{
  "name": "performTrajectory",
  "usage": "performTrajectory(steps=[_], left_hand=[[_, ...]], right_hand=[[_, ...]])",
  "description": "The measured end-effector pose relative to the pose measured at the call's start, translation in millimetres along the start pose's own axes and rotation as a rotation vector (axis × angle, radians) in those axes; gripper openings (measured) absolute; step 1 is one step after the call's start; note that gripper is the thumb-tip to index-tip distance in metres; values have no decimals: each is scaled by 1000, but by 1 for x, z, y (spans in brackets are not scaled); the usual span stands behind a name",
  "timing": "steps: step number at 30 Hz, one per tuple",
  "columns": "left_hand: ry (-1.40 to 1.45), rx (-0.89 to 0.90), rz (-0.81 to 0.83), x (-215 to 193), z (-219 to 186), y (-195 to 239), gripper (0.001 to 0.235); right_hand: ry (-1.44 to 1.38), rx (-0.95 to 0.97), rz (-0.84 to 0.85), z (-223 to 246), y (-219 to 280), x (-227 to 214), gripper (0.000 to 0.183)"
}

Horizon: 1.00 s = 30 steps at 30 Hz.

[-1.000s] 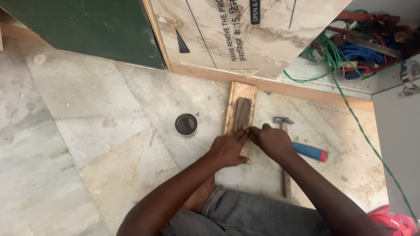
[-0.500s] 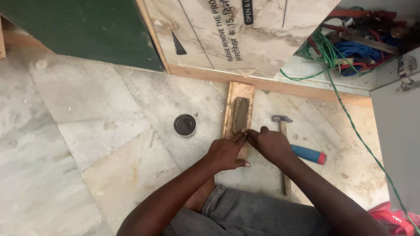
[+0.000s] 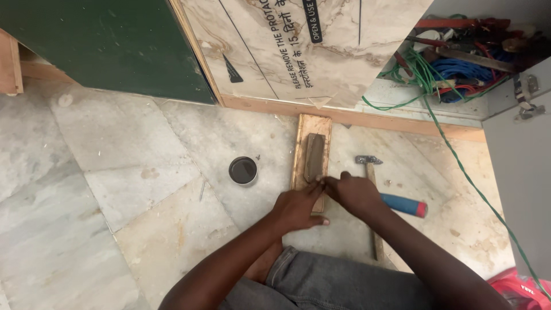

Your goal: The person sits on the floor and sharpens a chisel on a sharpening stone placed on a wooden block. They repeatedly rub the chisel blade against the stone, occasionally dipping it into a metal cup of water. The person also uses a hammer to tap the chisel and a screwdriver to adjust the setup.

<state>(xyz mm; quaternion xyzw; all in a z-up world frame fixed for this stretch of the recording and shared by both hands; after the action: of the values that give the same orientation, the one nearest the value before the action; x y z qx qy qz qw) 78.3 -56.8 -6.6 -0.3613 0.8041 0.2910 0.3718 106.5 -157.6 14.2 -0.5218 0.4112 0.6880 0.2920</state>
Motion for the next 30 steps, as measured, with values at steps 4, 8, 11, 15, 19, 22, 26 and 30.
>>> performTrajectory(steps=[4,8,11,15,19,22,26,30], left_hand=[[-101,-118,62,-1,17,-24,111],[-76,-95,-122,-32,23,-68,105],[-33,-187,29,-13,28,-49,109],[-41,-78,68,4,8,-2,109],[-53,-42,-11,-3,10,-9,105],[-117,-99,-59,-23,23,-52,104],[-182,-228,-65,-45,31,-89,101],[214,-128,-582,-104,27,-36,73]], right_hand=[[57,32,1,-15,-27,-3,38],[16,100,-105,-43,-62,-22,32],[27,60,-69,-33,-55,-21,33],[9,26,12,-1,-4,-2,41],[29,4,-53,-8,-16,-2,38],[108,66,-105,-38,-56,-15,34],[49,112,-205,-59,-78,-42,31],[-513,253,-264,-58,-56,-60,34]])
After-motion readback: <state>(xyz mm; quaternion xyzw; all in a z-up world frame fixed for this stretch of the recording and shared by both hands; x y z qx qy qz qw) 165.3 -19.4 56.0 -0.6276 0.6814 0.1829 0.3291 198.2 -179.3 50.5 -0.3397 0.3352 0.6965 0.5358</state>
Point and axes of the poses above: each hand's wrist, its own y-axis away from the middle knuckle, its own x-axis out of the palm, z = x × y, the point moved 10 cm from there along -y, towards the middle knuckle, and after that the axes turned 7 degrees about -x, right-handed, at the moved point
